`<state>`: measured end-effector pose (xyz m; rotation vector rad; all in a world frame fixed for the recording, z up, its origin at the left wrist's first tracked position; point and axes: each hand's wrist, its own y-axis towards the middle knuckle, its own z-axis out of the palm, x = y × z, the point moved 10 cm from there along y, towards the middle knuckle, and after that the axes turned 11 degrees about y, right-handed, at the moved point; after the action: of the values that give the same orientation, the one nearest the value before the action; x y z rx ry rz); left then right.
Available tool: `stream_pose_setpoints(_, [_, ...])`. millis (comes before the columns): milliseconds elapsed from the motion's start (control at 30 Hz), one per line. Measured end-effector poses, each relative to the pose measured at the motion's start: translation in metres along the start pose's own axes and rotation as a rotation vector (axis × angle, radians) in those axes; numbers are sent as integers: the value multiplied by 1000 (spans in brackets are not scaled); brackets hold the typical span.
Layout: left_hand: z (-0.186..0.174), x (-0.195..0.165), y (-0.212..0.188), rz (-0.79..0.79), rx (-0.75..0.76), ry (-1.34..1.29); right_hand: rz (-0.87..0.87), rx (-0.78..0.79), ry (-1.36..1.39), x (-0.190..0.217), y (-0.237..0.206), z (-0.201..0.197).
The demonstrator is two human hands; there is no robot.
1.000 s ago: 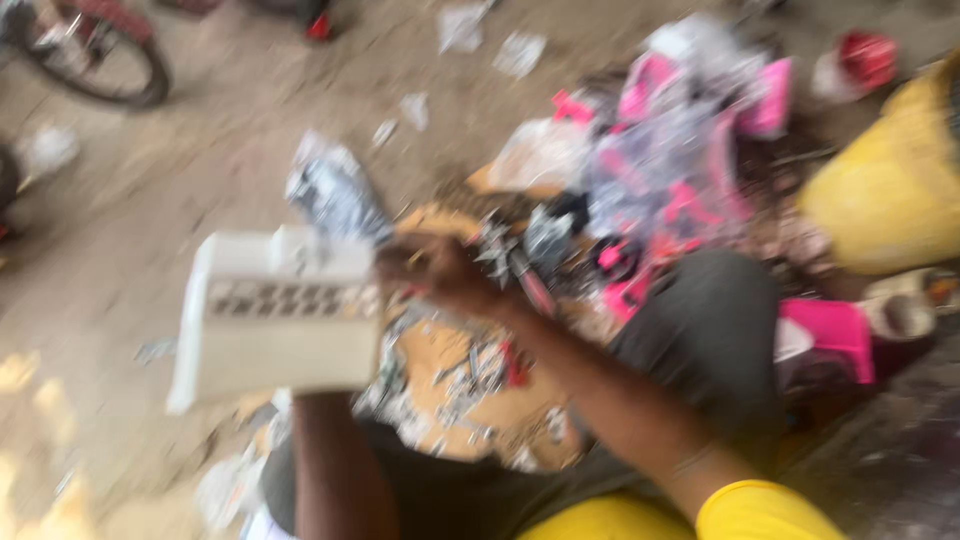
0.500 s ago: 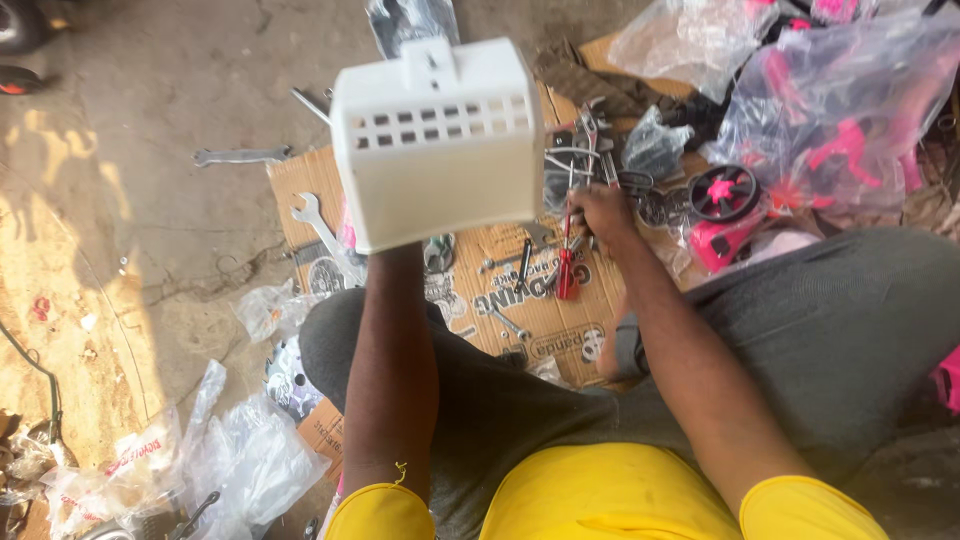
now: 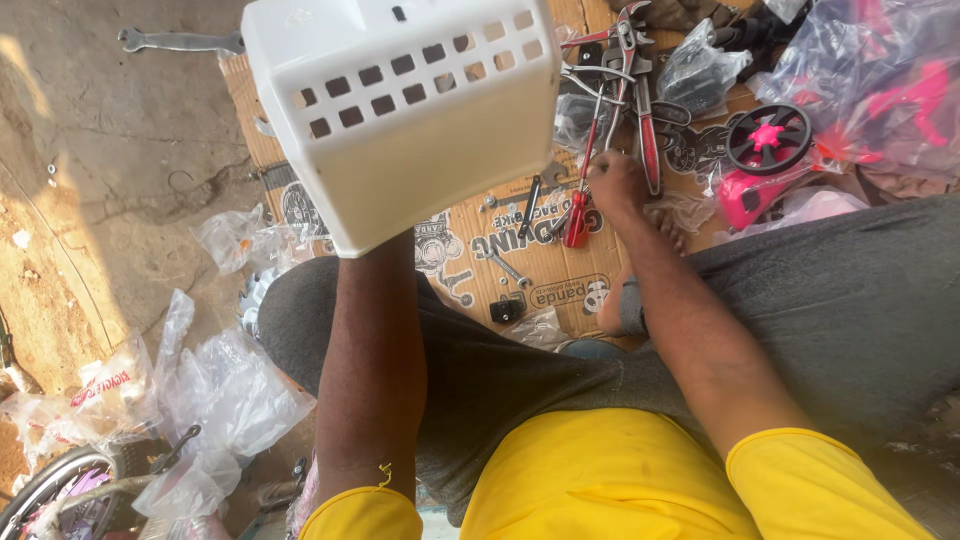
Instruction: The person assembles a white plastic bicycle basket by attaching a black metal handle to its top. They use a screwdriver to tighten screws and secure the handle in place, then inspect the basket by turning it over and checking the attachment.
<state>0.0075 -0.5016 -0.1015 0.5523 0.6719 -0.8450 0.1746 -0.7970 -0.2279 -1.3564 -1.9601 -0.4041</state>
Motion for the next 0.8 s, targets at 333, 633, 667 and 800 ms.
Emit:
stream_pose_setpoints(333, [3, -6, 1, 25, -25, -17, -657, 423, -115, 134, -64, 87])
stream_pose_setpoints(633, [25, 8, -30, -14, -39, 1, -509, 555, -249, 133, -75, 74])
stream_pose_setpoints(667, [31, 13, -33, -33, -30, 7, -480, 572, -278, 132, -78, 73])
stream_pose_setpoints(800, [48, 25, -38, -62, 6, 6, -358, 582, -288, 135, -85, 61])
